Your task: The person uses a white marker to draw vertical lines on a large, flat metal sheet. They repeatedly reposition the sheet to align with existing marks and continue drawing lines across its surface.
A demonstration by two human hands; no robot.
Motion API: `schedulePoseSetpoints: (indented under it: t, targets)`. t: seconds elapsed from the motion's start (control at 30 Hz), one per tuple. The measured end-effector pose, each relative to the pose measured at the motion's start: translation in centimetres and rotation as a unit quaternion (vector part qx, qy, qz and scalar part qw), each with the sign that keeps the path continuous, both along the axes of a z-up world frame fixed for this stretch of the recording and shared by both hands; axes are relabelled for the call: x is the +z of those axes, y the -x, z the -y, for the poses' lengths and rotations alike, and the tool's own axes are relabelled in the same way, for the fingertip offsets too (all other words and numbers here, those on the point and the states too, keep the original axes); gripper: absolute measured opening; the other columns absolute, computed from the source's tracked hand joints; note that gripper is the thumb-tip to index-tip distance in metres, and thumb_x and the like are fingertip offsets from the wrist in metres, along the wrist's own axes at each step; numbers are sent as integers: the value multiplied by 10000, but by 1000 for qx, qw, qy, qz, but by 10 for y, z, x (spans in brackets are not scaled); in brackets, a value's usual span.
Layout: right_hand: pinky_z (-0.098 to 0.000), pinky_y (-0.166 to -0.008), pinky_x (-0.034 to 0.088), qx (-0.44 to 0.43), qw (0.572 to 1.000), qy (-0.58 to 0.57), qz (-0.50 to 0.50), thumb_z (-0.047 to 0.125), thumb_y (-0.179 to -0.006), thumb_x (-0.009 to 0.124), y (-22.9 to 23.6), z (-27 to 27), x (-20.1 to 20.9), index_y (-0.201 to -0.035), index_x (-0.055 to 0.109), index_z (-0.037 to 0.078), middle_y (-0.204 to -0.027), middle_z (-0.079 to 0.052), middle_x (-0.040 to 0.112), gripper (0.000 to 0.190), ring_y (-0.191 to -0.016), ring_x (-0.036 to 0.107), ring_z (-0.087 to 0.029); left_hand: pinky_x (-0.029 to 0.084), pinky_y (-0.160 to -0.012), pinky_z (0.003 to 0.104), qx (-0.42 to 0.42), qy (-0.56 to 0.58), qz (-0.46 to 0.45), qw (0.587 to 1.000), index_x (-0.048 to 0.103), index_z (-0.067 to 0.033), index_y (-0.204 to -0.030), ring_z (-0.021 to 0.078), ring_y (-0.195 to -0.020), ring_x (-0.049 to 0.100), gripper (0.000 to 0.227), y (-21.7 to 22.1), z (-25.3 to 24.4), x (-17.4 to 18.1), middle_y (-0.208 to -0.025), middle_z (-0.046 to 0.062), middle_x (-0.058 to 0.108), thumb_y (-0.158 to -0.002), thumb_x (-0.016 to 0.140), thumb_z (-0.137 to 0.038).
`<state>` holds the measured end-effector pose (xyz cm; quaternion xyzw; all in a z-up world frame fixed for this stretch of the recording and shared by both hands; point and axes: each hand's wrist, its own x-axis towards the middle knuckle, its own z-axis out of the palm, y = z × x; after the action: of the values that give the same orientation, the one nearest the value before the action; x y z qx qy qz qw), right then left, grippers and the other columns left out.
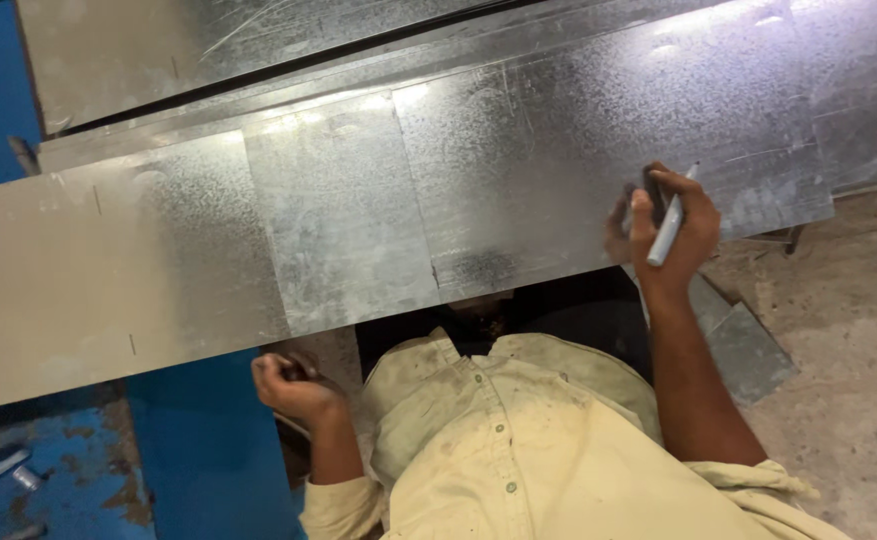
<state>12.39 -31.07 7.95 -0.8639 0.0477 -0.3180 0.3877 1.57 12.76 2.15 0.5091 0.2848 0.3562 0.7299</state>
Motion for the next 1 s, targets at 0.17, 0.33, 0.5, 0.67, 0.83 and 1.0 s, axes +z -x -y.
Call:
schedulePoseSetpoints:
  t: [0.17,0.33,0.5,0.67,0.83,1.0]
  targets:
    - [-362,-1062,571,27,993,-116,-19,32,-988,702,3,6,-7,-1225,663,-35,-1272,-194,737,250,-1174,728,-259,394,-616,365,-23,-388,-64,919,528,-27,-965,216,-691,457,246,-20,20,43,-810,79,504,-998,642,-242]
    - [-372,-1118,566,59,988,-140,-21,27,-1030,691,9,4,-8,-1259,624,-40,-1369,-214,697,247,-1292,693,-269,273,-1129,625,-87,-597,-394,693,470,-34,-1498,462,-1433,348,761,-117,16,86,-1538,281,427,-1005,579,-603]
    - [-377,-1066,578,79,992,-85,-54,77,-1028,721,21,-12,0,-1260,652,6,-1384,-209,698,252,-1261,706,-268,189,-1189,583,-211,-540,-581,571,187,34,-1585,498,-1469,210,1065,-156,58,104,-1594,343,216,-933,394,-781]
    - [-446,-1136,479,128,985,79,-89,175,-973,788,29,-21,11,-1279,689,64,-1396,-180,704,340,-1291,656,-317,288,-1115,628,-203,-661,-462,555,212,84,-1499,553,-1364,339,1096,-142,99,85,-1454,385,292,-934,371,-842]
    - [-494,-1198,332,256,943,165,-134,464,-645,859,41,-15,40,-1311,656,116,-1399,-210,637,779,-1397,542,-354,450,-1068,499,-399,-511,-270,712,505,-23,-1495,300,-1120,623,831,-105,125,82,-1153,150,702,-923,605,-617]
    - [-498,-1219,335,293,919,208,-163,518,-623,848,43,-5,44,-1306,658,164,-1431,-166,633,792,-1452,508,-338,451,-1130,454,-426,-544,-85,717,575,-66,-1446,328,-1271,595,720,-83,87,94,-1307,126,688,-867,814,-422]
